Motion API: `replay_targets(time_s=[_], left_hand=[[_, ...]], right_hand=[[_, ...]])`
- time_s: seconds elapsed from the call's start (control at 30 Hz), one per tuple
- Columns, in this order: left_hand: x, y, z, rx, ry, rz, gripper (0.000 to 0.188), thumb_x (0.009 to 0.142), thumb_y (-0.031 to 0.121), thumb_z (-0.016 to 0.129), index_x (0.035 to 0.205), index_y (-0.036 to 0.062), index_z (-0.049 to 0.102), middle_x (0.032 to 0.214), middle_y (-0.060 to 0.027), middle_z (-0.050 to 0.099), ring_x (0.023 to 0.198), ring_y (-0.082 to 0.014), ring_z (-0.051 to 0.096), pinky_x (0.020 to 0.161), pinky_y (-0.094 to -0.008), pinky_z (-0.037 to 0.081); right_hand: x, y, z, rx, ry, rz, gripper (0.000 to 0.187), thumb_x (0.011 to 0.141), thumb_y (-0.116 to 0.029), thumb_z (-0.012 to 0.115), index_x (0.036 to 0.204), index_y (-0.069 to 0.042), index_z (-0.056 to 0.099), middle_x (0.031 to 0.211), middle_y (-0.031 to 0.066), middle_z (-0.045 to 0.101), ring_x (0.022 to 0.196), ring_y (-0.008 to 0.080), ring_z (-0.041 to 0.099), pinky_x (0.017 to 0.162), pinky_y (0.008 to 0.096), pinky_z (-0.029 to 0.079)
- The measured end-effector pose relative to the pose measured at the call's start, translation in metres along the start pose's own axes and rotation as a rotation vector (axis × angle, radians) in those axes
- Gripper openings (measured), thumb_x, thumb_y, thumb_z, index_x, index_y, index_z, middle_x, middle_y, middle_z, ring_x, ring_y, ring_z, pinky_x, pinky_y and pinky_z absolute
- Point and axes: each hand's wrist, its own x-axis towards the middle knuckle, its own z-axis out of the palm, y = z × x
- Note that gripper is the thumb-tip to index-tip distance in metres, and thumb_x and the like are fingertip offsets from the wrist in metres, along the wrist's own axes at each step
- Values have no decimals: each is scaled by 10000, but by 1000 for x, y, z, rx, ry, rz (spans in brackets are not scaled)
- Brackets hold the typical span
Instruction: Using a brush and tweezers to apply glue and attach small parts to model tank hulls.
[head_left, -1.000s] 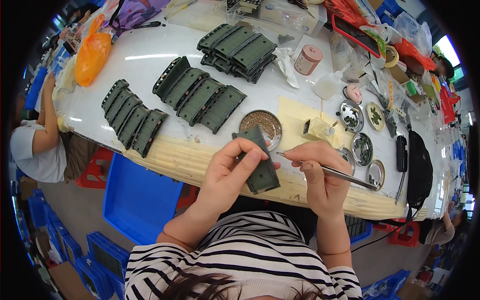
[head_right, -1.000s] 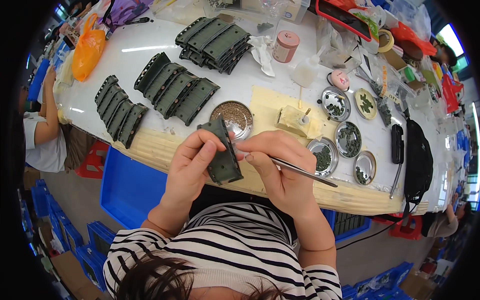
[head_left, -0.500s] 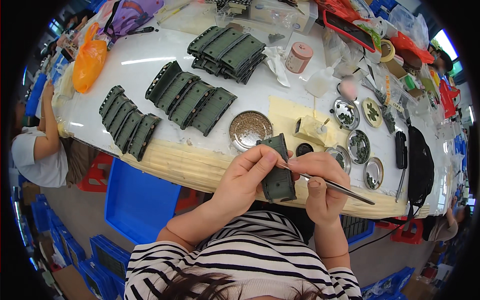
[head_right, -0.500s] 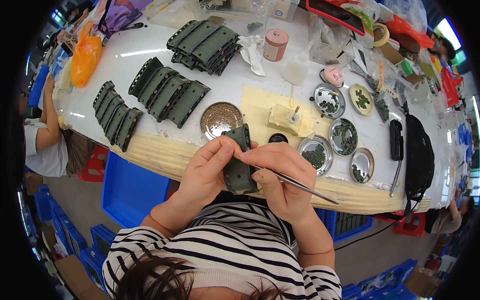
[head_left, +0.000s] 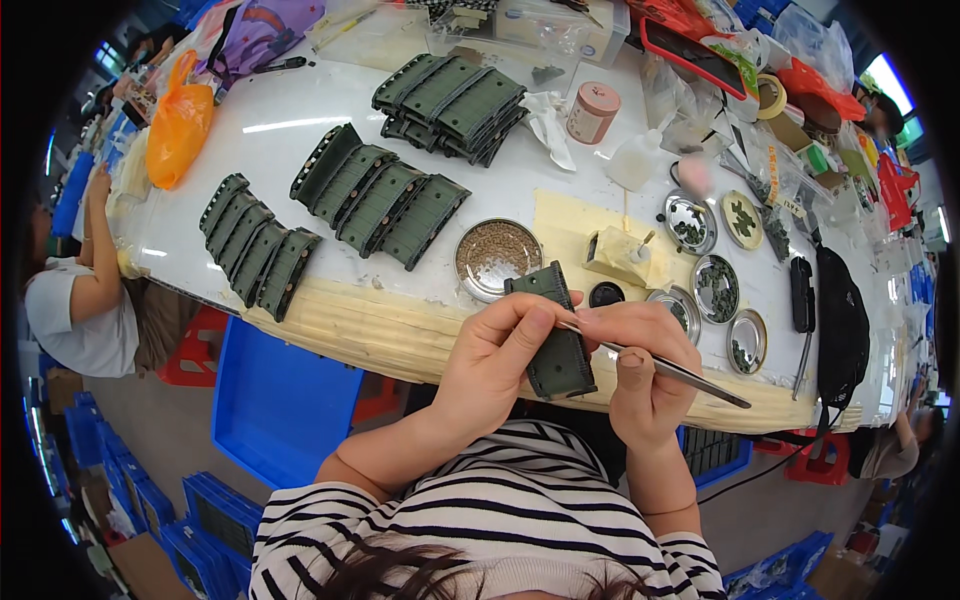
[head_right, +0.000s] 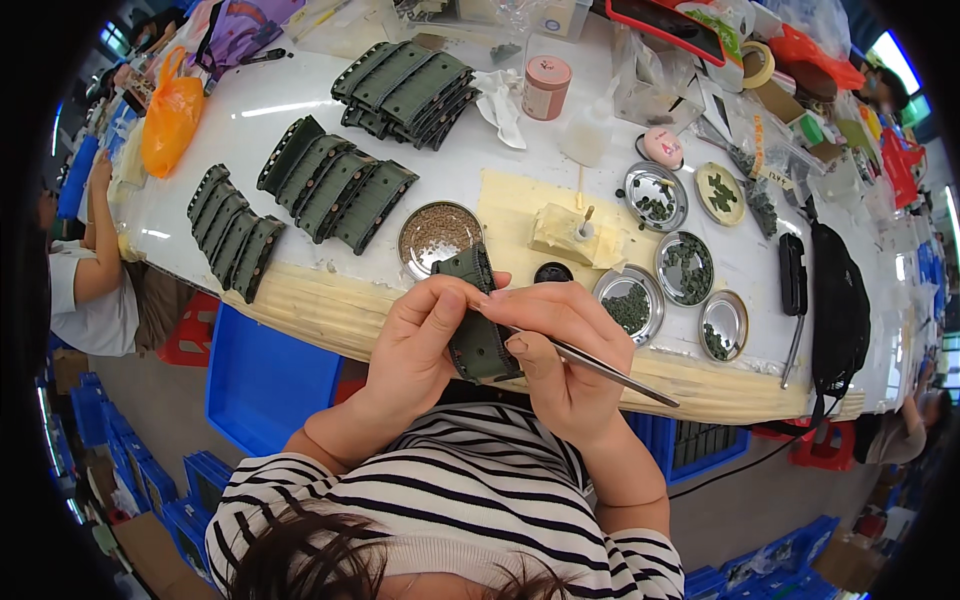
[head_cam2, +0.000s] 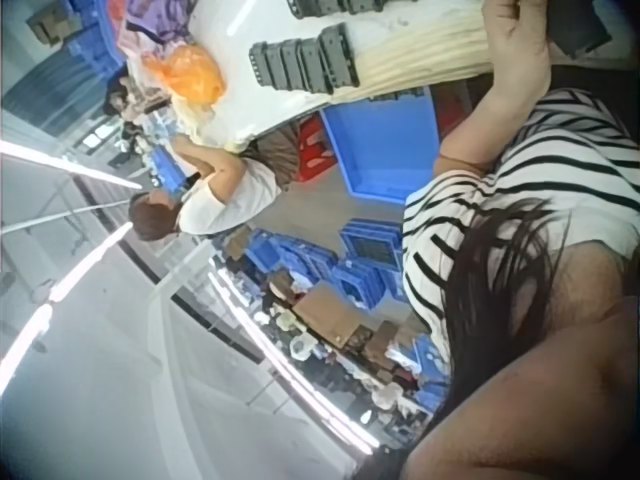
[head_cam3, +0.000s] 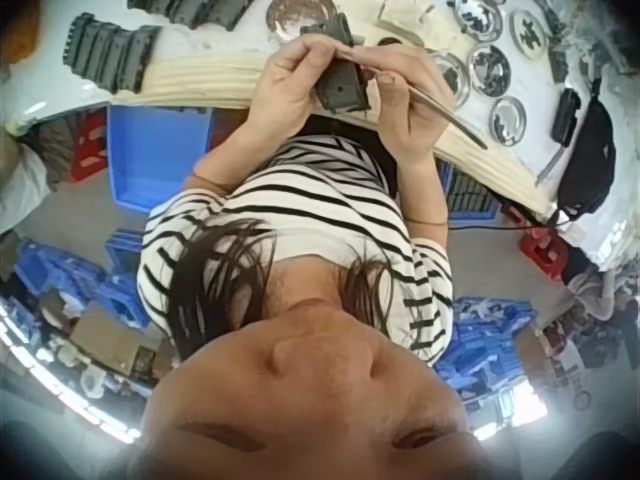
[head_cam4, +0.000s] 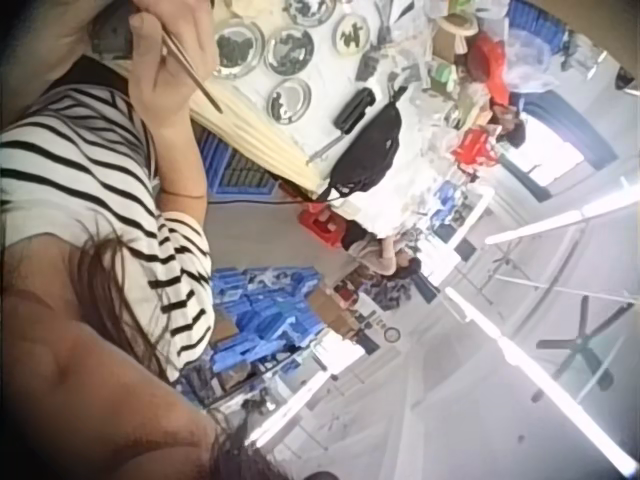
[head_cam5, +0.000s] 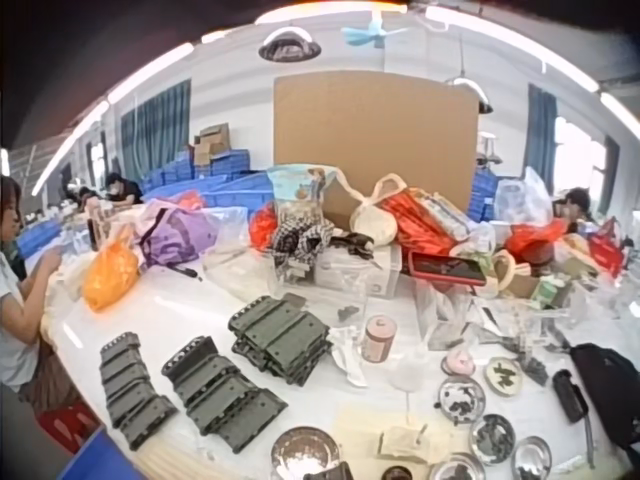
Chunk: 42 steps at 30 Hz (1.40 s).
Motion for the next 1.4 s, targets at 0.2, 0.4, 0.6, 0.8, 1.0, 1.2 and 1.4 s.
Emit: replay_targets(time_s=[0.2,0.4,0.6,0.8,1.0,1.2,1.4], left_hand=[[0,-5,-2,57,4,70,267,1012,255,445,1035,32,590,1212,-154,578,1149,-176,539,973,-335,445],[1,-7,0,51,26,83,268,1012,247,447,1038,28,599,1199,-156,585,1136,-174,546,968,-331,448],[0,0,2,6,3,-12,250,1011,185,435,1209,51,508,1259,-167,540,1102,-204,576,934,-357,490],[-1,19,10,-12,87,99,772,922,-14,461,1495,244,12,1349,-188,448,1142,-299,566,946,-451,504],[-1,26,-9,-323,39,-103,609,876,-80,516,1423,117,334,1292,-132,519,1242,-284,498,1024,-449,452],[-1,19,-12,-536,15,-85,532,916,-15,490,1411,122,351,1312,-117,522,1242,-286,498,1047,-458,429],[-1,17,-16,-456,38,-82,521,940,50,464,1431,152,323,1355,-87,510,1191,-245,544,1011,-435,463]], right_hand=[[0,-1,2,-14,8,-17,144,838,-21,595,940,14,690,885,124,674,782,219,635,718,296,509],[0,-2,3,-26,15,-30,143,846,-15,588,942,15,689,885,132,674,809,221,646,733,298,516],[-2,3,2,2,106,-27,160,913,-58,549,925,27,684,866,137,669,807,216,629,731,302,499],[-8,12,-20,-162,204,129,178,933,-90,557,874,27,678,822,108,658,747,183,570,692,285,446],[-9,31,-22,-511,144,23,71,860,-58,631,847,-8,680,762,76,630,728,232,535,691,325,429],[-9,37,-21,-577,116,23,50,837,-56,642,838,-29,684,760,73,627,738,254,533,698,341,429],[-10,38,-21,-573,114,26,49,837,-57,642,833,-31,683,769,71,632,750,254,534,703,341,429]])
